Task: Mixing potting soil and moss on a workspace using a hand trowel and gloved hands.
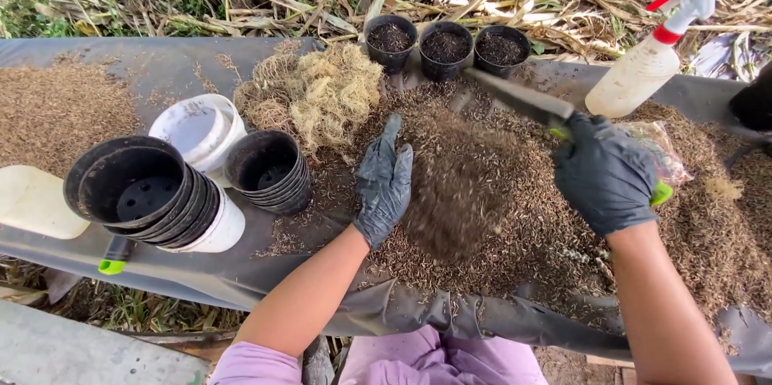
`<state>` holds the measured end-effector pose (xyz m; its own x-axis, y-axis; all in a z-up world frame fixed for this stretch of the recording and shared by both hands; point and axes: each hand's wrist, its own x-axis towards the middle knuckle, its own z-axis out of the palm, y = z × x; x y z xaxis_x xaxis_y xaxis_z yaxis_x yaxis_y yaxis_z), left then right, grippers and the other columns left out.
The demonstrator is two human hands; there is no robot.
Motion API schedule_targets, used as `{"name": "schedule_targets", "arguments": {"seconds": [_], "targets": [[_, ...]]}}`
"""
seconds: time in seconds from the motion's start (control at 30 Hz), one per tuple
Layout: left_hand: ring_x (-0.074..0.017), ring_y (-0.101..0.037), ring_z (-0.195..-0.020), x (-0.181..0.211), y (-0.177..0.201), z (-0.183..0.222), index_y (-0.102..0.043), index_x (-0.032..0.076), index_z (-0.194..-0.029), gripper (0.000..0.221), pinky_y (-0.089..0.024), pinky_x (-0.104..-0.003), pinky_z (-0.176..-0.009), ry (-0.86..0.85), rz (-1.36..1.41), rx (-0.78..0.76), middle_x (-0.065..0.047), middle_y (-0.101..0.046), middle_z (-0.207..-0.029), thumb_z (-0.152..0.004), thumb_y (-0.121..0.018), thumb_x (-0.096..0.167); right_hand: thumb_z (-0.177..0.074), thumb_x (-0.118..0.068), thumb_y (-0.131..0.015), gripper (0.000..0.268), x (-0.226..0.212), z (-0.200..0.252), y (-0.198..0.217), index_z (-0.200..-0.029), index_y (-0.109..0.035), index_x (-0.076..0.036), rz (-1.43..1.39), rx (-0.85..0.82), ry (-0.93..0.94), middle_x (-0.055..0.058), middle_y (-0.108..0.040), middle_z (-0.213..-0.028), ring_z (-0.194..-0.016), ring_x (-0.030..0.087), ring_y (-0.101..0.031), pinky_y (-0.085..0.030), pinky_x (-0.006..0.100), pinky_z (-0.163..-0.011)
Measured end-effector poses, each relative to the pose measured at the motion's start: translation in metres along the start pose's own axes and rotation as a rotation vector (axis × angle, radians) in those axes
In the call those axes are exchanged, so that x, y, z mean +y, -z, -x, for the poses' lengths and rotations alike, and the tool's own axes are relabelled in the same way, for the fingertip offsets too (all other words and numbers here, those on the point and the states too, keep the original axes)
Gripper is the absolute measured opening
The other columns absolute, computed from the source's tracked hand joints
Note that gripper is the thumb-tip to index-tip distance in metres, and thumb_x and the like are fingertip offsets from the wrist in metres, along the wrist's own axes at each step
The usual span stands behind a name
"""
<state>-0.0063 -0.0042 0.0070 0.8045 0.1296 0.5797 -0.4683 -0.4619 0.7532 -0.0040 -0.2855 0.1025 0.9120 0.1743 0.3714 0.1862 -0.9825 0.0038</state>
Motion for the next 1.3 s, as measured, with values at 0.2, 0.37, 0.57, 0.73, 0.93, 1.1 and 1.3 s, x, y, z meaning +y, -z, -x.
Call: {"name": "schedule_targets", "arguments": {"seconds": [0.2, 0.37, 0.57, 0.73, 0.93, 1.1, 1.3], "targets": [[-0.0306, -0.051, -0.142, -0.003, -0.004, -0.002, -0.045, 0.005, -0.150, 0.056, -0.038, -0.043, -0.120, 0.006, -0.117, 0.028, -0.014, -0.052, -0.153, -0.107, -0.040, 0.041, -0.101, -0.014, -0.045, 0.035, 0.037, 0.024, -0.054, -0.123, -0.063, 0.005, 0.167, -0.057, -0.166, 0.024, -0.069, -0.099, -0.089, 0.043, -0.068, -0.056, 0.052, -0.086], [-0.0330, -0.052, -0.137, -0.019, -0.008, 0.001, -0.041, 0.019, -0.156, 0.054, -0.040, -0.045, -0.114, 0.063, -0.243, -0.016, -0.012, -0.054, -0.151, -0.107, -0.050, 0.038, -0.096, -0.019, -0.052, 0.047, 0.040, 0.057, -0.105, -0.124, -0.063, 0.018, 0.293, 0.051, -0.040, 0.034, -0.069, -0.098, -0.107, 0.045, -0.070, -0.063, 0.039, -0.090], [-0.0300, -0.058, -0.129, -0.018, -0.012, -0.001, -0.043, 0.020, -0.156, 0.055, -0.050, -0.043, -0.104, 0.009, -0.314, 0.061, -0.010, -0.059, -0.145, -0.105, -0.055, 0.036, -0.105, -0.039, -0.046, 0.039, -0.026, 0.045, -0.037, -0.108, -0.062, -0.003, -0.040, -0.255, -0.331, 0.022, -0.073, -0.085, -0.083, 0.046, -0.076, -0.059, 0.055, -0.065], [-0.0392, -0.056, -0.129, -0.005, -0.002, -0.001, -0.045, 0.017, -0.154, 0.051, -0.046, -0.049, -0.109, 0.053, -0.159, 0.019, -0.019, -0.060, -0.142, -0.106, -0.051, 0.032, -0.102, -0.026, -0.049, 0.035, -0.012, 0.058, -0.037, -0.124, -0.062, -0.002, 0.024, -0.103, -0.195, 0.024, -0.070, -0.096, -0.081, 0.045, -0.075, -0.061, 0.052, -0.062], [-0.0367, -0.057, -0.129, -0.009, -0.003, -0.001, -0.046, 0.018, -0.154, 0.051, -0.046, -0.048, -0.108, 0.045, -0.196, 0.016, -0.016, -0.060, -0.142, -0.106, -0.052, 0.032, -0.095, -0.016, -0.051, 0.067, 0.009, 0.085, -0.036, -0.155, -0.035, 0.008, -0.046, -0.209, -0.437, 0.027, -0.058, -0.117, -0.088, 0.055, -0.072, -0.061, 0.063, -0.074], [-0.0360, -0.056, -0.130, -0.012, -0.005, -0.001, -0.044, 0.021, -0.155, 0.052, -0.048, -0.048, -0.107, 0.087, -0.228, -0.020, -0.015, -0.058, -0.143, -0.105, -0.052, 0.033, -0.101, -0.017, -0.048, 0.056, 0.019, 0.112, -0.069, -0.150, -0.045, 0.010, 0.169, -0.292, -0.435, 0.017, -0.065, -0.090, -0.082, 0.047, -0.077, -0.063, 0.056, -0.067], [-0.0395, -0.055, -0.130, -0.006, 0.001, -0.002, -0.045, 0.019, -0.154, 0.050, -0.047, -0.048, -0.111, 0.073, -0.146, -0.006, -0.020, -0.058, -0.141, -0.106, -0.049, 0.032, -0.093, -0.032, -0.056, 0.047, 0.022, 0.101, -0.085, -0.126, -0.057, 0.003, -0.009, -0.380, -0.464, 0.023, -0.074, -0.089, -0.085, 0.050, -0.076, -0.060, 0.061, -0.066]]}}
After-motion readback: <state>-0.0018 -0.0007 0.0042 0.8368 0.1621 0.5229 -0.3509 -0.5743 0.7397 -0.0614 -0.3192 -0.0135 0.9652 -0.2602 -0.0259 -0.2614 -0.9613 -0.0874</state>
